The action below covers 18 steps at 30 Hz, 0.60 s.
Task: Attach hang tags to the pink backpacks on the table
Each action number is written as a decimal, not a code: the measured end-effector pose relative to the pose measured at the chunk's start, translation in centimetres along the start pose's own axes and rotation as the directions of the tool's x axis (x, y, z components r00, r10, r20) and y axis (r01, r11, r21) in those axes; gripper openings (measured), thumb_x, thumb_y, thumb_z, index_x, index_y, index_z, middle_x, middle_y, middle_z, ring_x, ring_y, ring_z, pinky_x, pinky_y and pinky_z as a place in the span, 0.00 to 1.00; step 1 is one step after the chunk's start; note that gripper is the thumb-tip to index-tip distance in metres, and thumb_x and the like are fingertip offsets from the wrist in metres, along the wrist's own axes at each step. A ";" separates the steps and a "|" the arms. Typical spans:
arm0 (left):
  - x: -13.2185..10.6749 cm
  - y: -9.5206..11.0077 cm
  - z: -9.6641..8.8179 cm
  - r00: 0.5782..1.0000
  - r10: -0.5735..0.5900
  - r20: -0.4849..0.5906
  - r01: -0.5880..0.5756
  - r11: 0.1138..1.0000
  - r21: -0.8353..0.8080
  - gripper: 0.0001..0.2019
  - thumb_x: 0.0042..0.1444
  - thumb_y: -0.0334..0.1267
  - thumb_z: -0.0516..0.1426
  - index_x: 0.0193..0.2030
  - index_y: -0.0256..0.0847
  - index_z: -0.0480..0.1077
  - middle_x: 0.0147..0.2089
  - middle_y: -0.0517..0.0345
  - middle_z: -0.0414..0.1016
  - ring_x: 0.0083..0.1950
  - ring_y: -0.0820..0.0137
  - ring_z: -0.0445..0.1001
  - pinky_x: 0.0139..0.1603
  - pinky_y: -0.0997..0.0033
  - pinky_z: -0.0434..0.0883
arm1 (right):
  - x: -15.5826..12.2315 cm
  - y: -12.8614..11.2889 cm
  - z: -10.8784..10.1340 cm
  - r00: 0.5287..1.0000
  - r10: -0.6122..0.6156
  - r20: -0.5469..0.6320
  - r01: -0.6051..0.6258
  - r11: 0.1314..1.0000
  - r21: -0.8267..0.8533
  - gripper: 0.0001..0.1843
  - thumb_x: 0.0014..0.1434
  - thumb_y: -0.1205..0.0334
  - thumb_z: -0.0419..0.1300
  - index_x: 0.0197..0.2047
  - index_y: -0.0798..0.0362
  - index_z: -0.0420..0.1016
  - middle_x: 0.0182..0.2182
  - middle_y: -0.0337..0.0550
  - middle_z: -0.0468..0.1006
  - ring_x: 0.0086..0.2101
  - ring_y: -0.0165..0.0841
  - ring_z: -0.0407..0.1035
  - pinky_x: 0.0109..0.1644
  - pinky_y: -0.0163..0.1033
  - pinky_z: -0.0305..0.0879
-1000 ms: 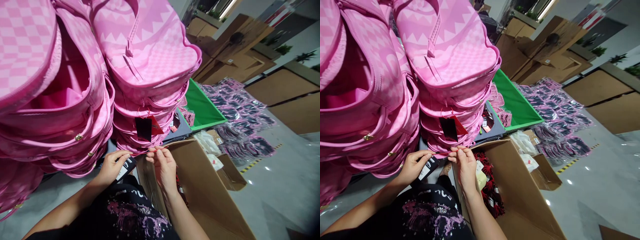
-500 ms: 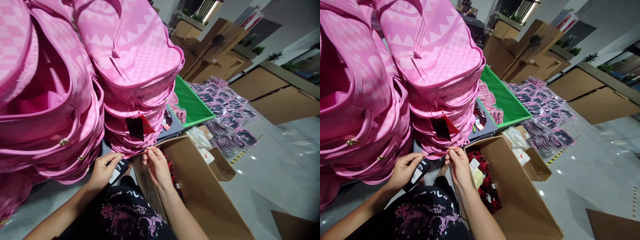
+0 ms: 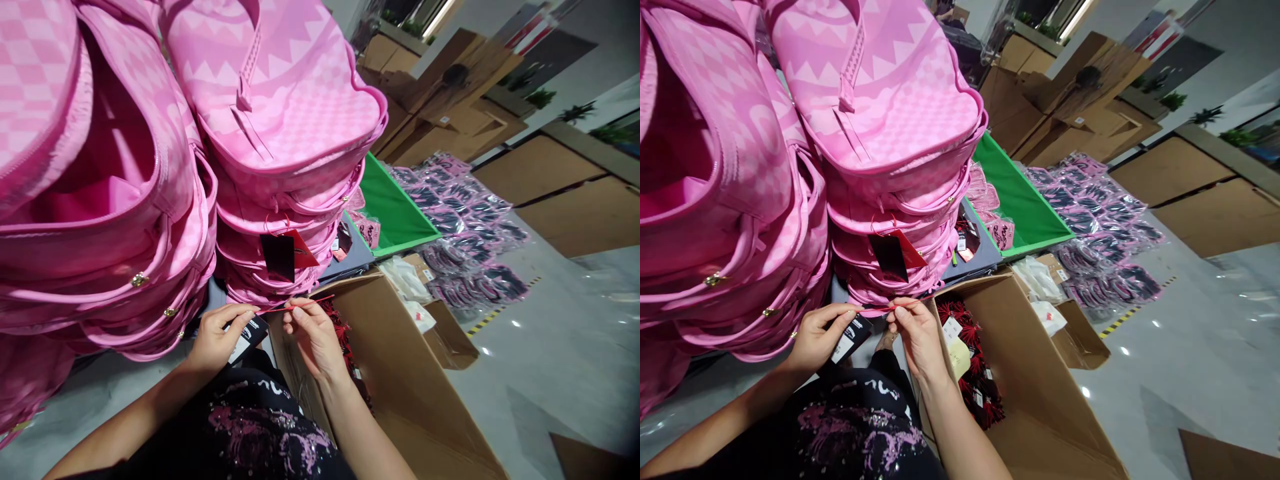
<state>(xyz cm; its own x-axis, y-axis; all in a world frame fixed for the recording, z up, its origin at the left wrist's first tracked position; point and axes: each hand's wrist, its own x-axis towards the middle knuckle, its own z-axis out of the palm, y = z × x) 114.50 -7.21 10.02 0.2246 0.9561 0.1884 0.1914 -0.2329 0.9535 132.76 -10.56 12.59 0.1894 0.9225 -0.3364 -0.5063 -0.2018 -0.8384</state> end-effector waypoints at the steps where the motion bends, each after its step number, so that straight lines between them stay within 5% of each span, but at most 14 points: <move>1: 0.0 0.0 0.1 1.000 0.001 0.003 -0.001 1.000 -0.002 0.09 0.60 0.37 0.56 0.39 0.40 0.78 0.36 0.59 0.81 0.36 0.74 0.78 0.40 0.79 0.73 | 0.0 0.2 0.0 1.000 0.011 0.020 -0.011 1.000 -0.014 0.10 0.50 0.61 0.69 0.37 0.53 0.78 0.30 0.40 0.76 0.28 0.26 0.67 0.29 0.31 0.63; 10: 0.0 0.1 0.3 0.996 -0.061 0.068 0.065 0.996 -0.060 0.10 0.61 0.38 0.55 0.40 0.39 0.78 0.39 0.55 0.81 0.40 0.70 0.78 0.44 0.74 0.72 | -0.1 1.1 0.3 0.999 0.018 0.030 -0.011 0.976 -0.218 0.13 0.49 0.58 0.69 0.38 0.52 0.78 0.27 0.40 0.77 0.27 0.27 0.68 0.30 0.32 0.63; 18: -0.1 -0.9 0.7 0.978 -0.165 0.124 0.181 0.975 -0.129 0.11 0.61 0.39 0.55 0.41 0.40 0.78 0.40 0.57 0.81 0.41 0.70 0.78 0.46 0.75 0.71 | -0.2 0.2 0.1 0.988 -0.154 0.029 0.156 0.944 -0.289 0.11 0.59 0.54 0.61 0.40 0.51 0.77 0.28 0.40 0.76 0.27 0.27 0.67 0.33 0.34 0.64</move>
<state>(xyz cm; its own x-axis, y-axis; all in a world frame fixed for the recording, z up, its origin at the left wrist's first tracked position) 115.00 -7.19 8.99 0.3069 0.9517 -0.0026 0.1040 -0.0308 0.9941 132.53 -10.76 12.49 0.2403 0.9519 -0.1903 -0.2052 -0.1418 -0.9684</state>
